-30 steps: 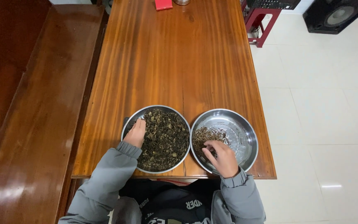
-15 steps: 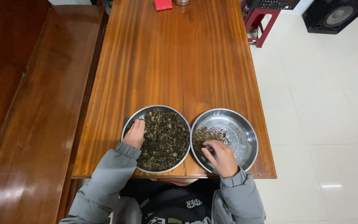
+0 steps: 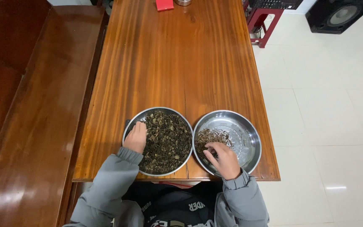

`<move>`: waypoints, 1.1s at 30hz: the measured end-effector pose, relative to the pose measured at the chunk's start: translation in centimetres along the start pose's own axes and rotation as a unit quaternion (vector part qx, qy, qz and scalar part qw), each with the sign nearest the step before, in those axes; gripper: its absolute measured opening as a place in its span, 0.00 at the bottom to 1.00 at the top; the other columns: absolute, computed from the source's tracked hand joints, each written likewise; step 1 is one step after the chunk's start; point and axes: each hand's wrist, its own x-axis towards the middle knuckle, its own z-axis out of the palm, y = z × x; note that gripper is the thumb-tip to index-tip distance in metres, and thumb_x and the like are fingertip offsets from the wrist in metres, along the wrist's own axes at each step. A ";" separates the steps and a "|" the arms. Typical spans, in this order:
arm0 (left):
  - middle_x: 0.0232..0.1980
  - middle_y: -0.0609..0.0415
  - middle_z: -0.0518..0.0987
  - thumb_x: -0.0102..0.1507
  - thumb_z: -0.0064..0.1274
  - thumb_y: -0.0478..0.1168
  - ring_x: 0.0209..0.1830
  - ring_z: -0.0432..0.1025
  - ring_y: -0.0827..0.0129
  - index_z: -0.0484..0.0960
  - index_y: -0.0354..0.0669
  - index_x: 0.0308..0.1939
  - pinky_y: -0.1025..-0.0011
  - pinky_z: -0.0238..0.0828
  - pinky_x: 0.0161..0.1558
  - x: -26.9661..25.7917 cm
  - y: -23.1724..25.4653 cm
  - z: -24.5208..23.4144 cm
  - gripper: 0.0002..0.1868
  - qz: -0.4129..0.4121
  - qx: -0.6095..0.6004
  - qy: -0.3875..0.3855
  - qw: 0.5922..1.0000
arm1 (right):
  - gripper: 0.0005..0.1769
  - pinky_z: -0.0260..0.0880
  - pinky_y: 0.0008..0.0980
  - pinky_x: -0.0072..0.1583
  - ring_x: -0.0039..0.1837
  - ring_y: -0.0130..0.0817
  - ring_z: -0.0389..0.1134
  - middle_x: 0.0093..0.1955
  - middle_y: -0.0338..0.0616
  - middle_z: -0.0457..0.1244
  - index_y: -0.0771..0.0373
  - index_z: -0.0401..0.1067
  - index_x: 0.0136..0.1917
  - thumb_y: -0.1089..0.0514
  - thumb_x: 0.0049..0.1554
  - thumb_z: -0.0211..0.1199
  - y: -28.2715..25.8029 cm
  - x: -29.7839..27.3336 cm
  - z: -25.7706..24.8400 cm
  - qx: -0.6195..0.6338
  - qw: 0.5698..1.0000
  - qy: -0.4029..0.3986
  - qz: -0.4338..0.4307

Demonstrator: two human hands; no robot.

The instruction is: Manually sorting dried tea leaves by picking out stems and placing them in a separate bowl.

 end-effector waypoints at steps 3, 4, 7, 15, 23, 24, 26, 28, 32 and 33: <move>0.48 0.46 0.79 0.75 0.41 0.48 0.46 0.80 0.60 0.75 0.43 0.51 0.70 0.83 0.46 -0.1 1.7 1.5 0.13 0.027 0.056 0.141 0.988 | 0.07 0.76 0.36 0.49 0.43 0.37 0.75 0.38 0.38 0.71 0.53 0.78 0.51 0.52 0.59 0.67 -0.8 0.2 -0.5 0.000 1.000 -0.001 0.003; 0.48 0.46 0.79 0.75 0.41 0.48 0.46 0.80 0.60 0.75 0.43 0.51 0.70 0.83 0.46 -0.2 2.9 0.4 0.13 0.028 0.056 0.141 0.988 | 0.07 0.76 0.36 0.49 0.43 0.37 0.75 0.38 0.38 0.71 0.53 0.78 0.51 0.52 0.59 0.67 -0.6 0.3 -0.3 0.000 1.000 -0.001 0.004; 0.55 0.47 0.82 0.74 0.46 0.47 0.59 0.77 0.62 0.80 0.46 0.51 0.66 0.73 0.65 -0.4 7.1 -3.4 0.12 0.138 0.174 0.041 0.974 | 0.08 0.76 0.40 0.50 0.44 0.41 0.75 0.40 0.42 0.71 0.54 0.78 0.52 0.53 0.59 0.66 -0.7 0.5 0.3 0.036 0.999 -0.012 -0.010; 0.42 0.58 0.67 0.78 0.31 0.46 0.39 0.69 0.69 0.73 0.45 0.48 0.72 0.73 0.44 0.4 17.8 -9.8 0.16 0.174 -0.288 -0.110 0.935 | 0.13 0.75 0.47 0.55 0.53 0.53 0.74 0.48 0.49 0.72 0.58 0.76 0.59 0.56 0.64 0.57 -3.6 0.7 0.7 0.131 0.990 -0.036 -0.027; 0.38 0.58 0.63 0.78 0.35 0.41 0.32 0.67 0.69 0.66 0.44 0.42 0.74 0.74 0.35 1.9 18.5 -15.2 0.11 0.232 -0.256 0.055 0.937 | 0.07 0.76 0.42 0.50 0.45 0.49 0.75 0.41 0.46 0.71 0.57 0.79 0.50 0.57 0.63 0.61 -2.9 0.3 0.5 0.146 0.989 -0.008 -0.021; 0.38 0.57 0.63 0.78 0.36 0.41 0.31 0.66 0.69 0.66 0.44 0.40 0.74 0.74 0.34 2.0 18.6 -15.5 0.12 0.233 -0.256 0.061 0.936 | 0.06 0.76 0.41 0.50 0.45 0.48 0.75 0.40 0.45 0.71 0.56 0.79 0.49 0.57 0.63 0.62 -2.7 0.2 0.6 0.145 0.989 -0.010 -0.021; 0.37 0.58 0.63 0.77 0.37 0.42 0.31 0.67 0.69 0.66 0.44 0.40 0.74 0.74 0.34 1.9 18.5 -15.1 0.12 0.230 -0.248 0.064 0.939 | 0.06 0.76 0.43 0.49 0.45 0.50 0.75 0.40 0.46 0.71 0.57 0.79 0.49 0.57 0.63 0.62 -3.1 0.4 0.2 0.150 0.988 -0.018 -0.020; 0.37 0.58 0.63 0.77 0.38 0.43 0.30 0.67 0.69 0.67 0.44 0.39 0.74 0.74 0.33 1.8 18.4 -14.9 0.12 0.228 -0.240 0.067 0.941 | 0.06 0.75 0.44 0.48 0.45 0.51 0.75 0.40 0.47 0.72 0.58 0.79 0.48 0.57 0.62 0.62 -3.4 0.5 -0.1 0.154 0.987 -0.027 -0.020; 0.36 0.55 0.65 0.76 0.41 0.42 0.30 0.69 0.63 0.68 0.43 0.40 0.70 0.74 0.31 1.8 18.2 -14.8 0.12 0.225 -0.244 0.079 0.940 | 0.06 0.76 0.45 0.50 0.46 0.53 0.75 0.41 0.48 0.72 0.59 0.78 0.48 0.58 0.63 0.61 -3.4 0.7 -0.2 0.151 0.988 -0.033 -0.027; 0.36 0.55 0.65 0.76 0.41 0.42 0.31 0.70 0.62 0.68 0.43 0.40 0.70 0.75 0.31 1.7 18.2 -14.7 0.12 0.226 -0.248 0.077 0.939 | 0.07 0.76 0.45 0.50 0.46 0.52 0.75 0.41 0.48 0.72 0.59 0.79 0.49 0.58 0.63 0.60 -3.3 0.6 -0.1 0.148 0.988 -0.035 -0.027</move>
